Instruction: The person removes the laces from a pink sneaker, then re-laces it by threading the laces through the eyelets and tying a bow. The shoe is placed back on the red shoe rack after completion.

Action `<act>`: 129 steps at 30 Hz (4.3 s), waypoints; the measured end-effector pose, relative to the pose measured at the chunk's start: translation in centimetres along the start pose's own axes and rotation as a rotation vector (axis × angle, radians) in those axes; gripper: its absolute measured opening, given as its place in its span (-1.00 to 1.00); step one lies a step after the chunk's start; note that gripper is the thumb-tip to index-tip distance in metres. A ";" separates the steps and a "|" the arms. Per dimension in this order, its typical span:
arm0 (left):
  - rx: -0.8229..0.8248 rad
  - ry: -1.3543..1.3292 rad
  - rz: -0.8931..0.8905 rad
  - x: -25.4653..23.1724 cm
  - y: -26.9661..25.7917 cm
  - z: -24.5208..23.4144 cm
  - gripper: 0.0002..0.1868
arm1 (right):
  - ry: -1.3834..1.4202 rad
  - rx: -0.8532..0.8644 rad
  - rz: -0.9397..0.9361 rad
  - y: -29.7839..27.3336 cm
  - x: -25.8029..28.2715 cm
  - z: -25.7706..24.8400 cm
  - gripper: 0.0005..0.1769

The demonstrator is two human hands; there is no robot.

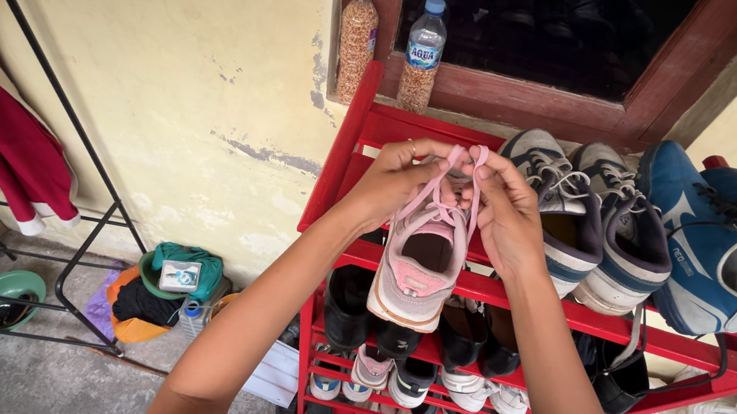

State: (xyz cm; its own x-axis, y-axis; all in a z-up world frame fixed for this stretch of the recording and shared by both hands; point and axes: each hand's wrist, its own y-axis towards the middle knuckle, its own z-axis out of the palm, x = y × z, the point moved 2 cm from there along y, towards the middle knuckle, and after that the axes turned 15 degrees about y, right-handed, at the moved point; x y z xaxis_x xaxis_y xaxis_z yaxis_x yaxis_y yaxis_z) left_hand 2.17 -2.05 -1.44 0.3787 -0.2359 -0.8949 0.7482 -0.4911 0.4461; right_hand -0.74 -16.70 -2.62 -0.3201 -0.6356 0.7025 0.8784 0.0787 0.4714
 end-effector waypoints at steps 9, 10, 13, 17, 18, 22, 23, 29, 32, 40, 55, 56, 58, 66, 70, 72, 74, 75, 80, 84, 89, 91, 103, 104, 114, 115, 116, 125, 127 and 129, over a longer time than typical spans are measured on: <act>-0.191 -0.104 0.135 2.3 0.7 -0.1 -0.86 | -0.371 0.033 -0.120 0.1 -0.1 0.1 -0.85; -0.223 -0.105 0.157 2.5 0.8 -0.1 -0.86 | -0.409 0.068 -0.137 0.0 0.0 0.2 -0.87; -0.235 -0.018 0.187 2.7 0.8 0.2 -0.85 | -0.442 0.101 -0.169 -0.1 0.2 0.6 -0.90; -0.142 0.129 0.166 1.9 0.4 0.4 -0.84 | -0.321 0.019 -0.129 -0.2 0.5 0.9 -0.71; -0.106 0.128 0.208 1.5 0.2 0.4 -0.82 | -0.347 0.002 -0.112 -0.2 0.6 0.9 -0.70; -0.065 0.171 0.260 1.0 -0.2 0.1 -0.81 | -0.420 0.045 -0.145 0.0 0.5 0.8 -0.83; -0.082 0.193 0.245 1.1 -0.2 0.0 -0.82 | -0.431 0.084 -0.177 0.1 0.4 0.8 -0.89; -0.120 -0.226 -0.062 3.0 0.7 -1.4 -0.88 | -0.651 0.246 -0.332 -0.5 0.8 1.6 -0.85; -0.132 0.039 0.049 2.6 0.8 -1.7 -0.86 | -0.673 0.310 -0.342 -1.1 1.4 2.5 -0.77; -0.202 0.694 0.546 -1.6 -1.5 0.9 -0.86 | -0.952 0.021 -0.313 -0.8 1.8 3.1 -0.83; -0.191 0.926 0.667 -2.2 -3.5 1.2 -0.79 | -0.261 -0.142 -0.092 1.1 -0.2 -1.0 -0.82; -0.178 0.942 0.666 -2.2 -3.9 1.3 -0.76 | -0.172 -0.192 -0.084 1.1 -0.3 -1.3 -0.78; -0.128 1.025 0.662 -2.0 -5.0 1.2 -0.84 | -0.211 -0.219 -0.215 0.9 0.0 -1.7 -0.71; -0.186 0.779 0.448 -2.6 -8.3 -1.0 -0.80 | -0.946 -0.248 -0.430 -2.2 1.1 2.9 -0.74; -0.282 0.753 0.515 -1.2 -11.2 -1.5 -0.67 | -1.139 -0.118 -0.464 -8.1 1.7 7.1 -0.63; -0.352 0.643 0.359 1.0 -12.6 -1.3 -0.68 | -1.254 -0.045 -0.371 -10.0 0.5 8.1 -0.55; -0.404 0.447 0.128 3.9 -14.0 -0.3 -0.70 | -1.372 -0.049 -0.238 -11.4 -1.9 8.3 -0.48; -0.376 0.247 0.022 5.5 -14.6 0.1 -0.65 | -1.358 -0.068 -0.215 -12.2 -2.7 8.0 -0.50; -0.135 -0.353 -0.238 9.8 -17.0 1.5 -0.28 | -1.483 0.052 -0.388 -17.8 -5.8 5.9 -0.56; -0.081 -0.018 -0.040 10.2 -18.1 2.8 0.04 | -1.568 0.071 -0.339 -23.5 -8.4 4.8 -0.61; 0.012 0.117 -0.104 10.8 -22.2 5.0 0.13 | -1.368 0.057 -0.344 -28.3 -8.9 5.8 -0.54; 0.032 0.037 -0.216 12.1 -23.6 5.8 0.09 | -1.330 -0.150 -0.410 -29.0 -8.3 6.0 -0.52; 0.177 0.170 -0.176 19.8 -27.4 4.5 0.09 | -1.187 -0.577 0.091 -28.5 -12.8 2.7 -0.43; 0.198 0.216 -0.088 19.9 -27.3 4.1 0.08 | -1.220 -0.601 0.076 -28.5 -13.3 2.3 -0.43; -0.012 0.368 -0.151 20.3 -27.5 2.3 -0.04 | -1.242 -0.492 -0.009 -28.5 -16.7 1.6 -0.37; -0.051 0.428 -0.104 20.0 -27.4 2.5 -0.07 | -1.129 -0.558 0.083 -28.3 -17.0 1.4 -0.29; -0.089 0.487 -0.057 19.7 -27.4 2.6 -0.11 | -1.014 -0.623 0.175 -28.2 -17.2 1.0 -0.21; -0.039 0.333 -0.103 22.2 -27.7 1.9 -0.23 | -0.879 -0.441 0.273 -29.3 -17.4 -2.8 -0.17; -0.028 0.357 -0.111 23.2 -28.4 1.8 -0.22 | -0.778 -0.434 0.251 -29.9 -18.2 -3.5 -0.15; 0.004 0.381 -0.115 24.3 -29.5 1.7 -0.22 | -0.773 -0.503 0.323 -31.0 -19.4 -4.0 -0.15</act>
State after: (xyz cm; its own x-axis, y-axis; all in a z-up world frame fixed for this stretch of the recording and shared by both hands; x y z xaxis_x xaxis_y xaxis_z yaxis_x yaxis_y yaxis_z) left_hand -11.61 5.22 -36.37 0.4679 0.1484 -0.8712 0.7959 -0.4992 0.3425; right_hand -20.28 -9.89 -33.03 -0.0244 0.0521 0.9983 0.9560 -0.2909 0.0386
